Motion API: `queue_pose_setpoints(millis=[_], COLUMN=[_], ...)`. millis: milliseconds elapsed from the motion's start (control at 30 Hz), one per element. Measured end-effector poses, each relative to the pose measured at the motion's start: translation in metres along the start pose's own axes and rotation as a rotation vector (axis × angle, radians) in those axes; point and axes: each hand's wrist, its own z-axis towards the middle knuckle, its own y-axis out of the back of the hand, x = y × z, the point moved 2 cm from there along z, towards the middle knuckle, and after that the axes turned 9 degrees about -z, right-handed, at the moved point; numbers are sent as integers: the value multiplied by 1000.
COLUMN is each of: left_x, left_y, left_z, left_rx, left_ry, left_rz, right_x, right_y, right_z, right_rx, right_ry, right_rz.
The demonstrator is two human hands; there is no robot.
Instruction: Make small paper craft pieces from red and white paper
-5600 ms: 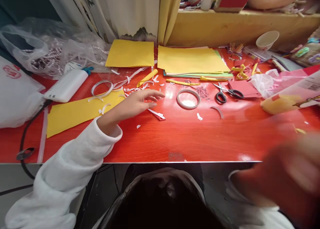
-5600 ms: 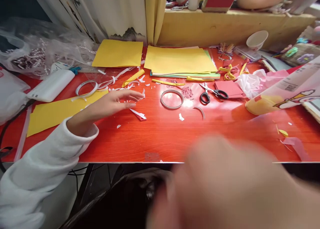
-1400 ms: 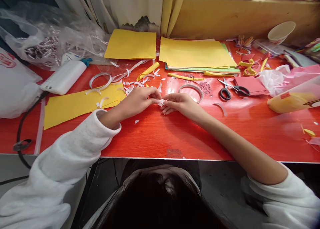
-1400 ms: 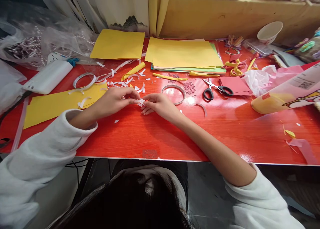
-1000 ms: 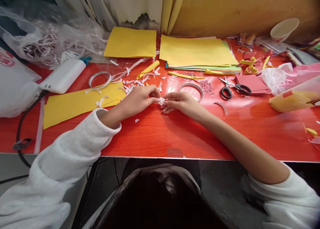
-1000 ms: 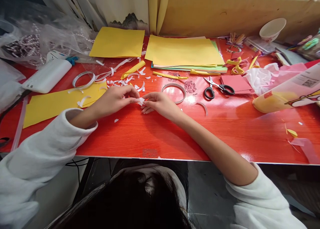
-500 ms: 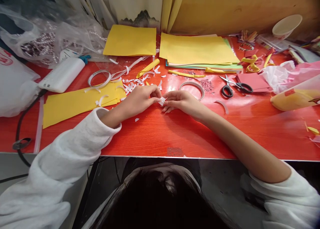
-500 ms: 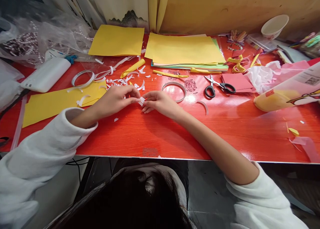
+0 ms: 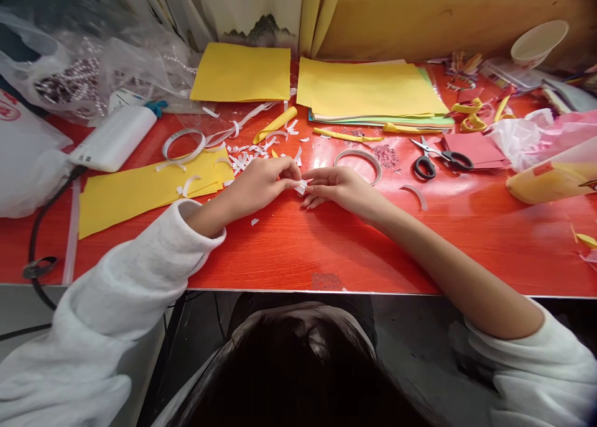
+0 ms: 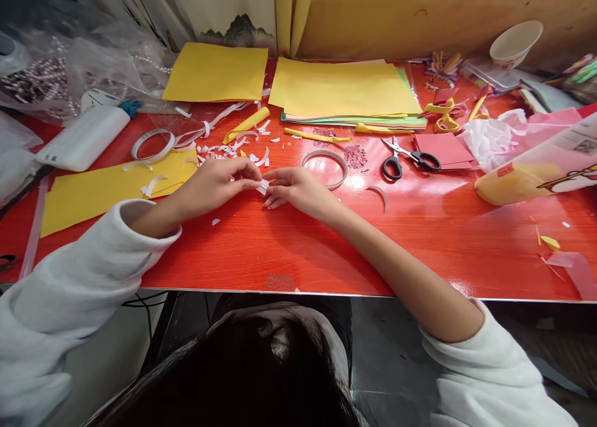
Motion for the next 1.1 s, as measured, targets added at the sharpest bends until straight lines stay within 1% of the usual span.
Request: queue_pose_setpoints(millis=[267,533,633,800,1100], left_x=[0,0,-1,0,4], left_y=[-1,-4,-6,-8,-13], left_z=[-1,-1,-1,-1,-1], left_rx=[-31,-50,-61,-79,-78], left_ry=[39,73,47,-7,-95], left_rz=[11,-2,4,80,126], right_x=[-2,-3,-4,-7,-8], right_y=[0,-1,-1,1,2], right_z=[2,2,1,3,4], right_rx=[9,-9,-2,-11,-34], right_ry=[1,-9,-2,1,-21], right_rz=[33,47,53,69,101])
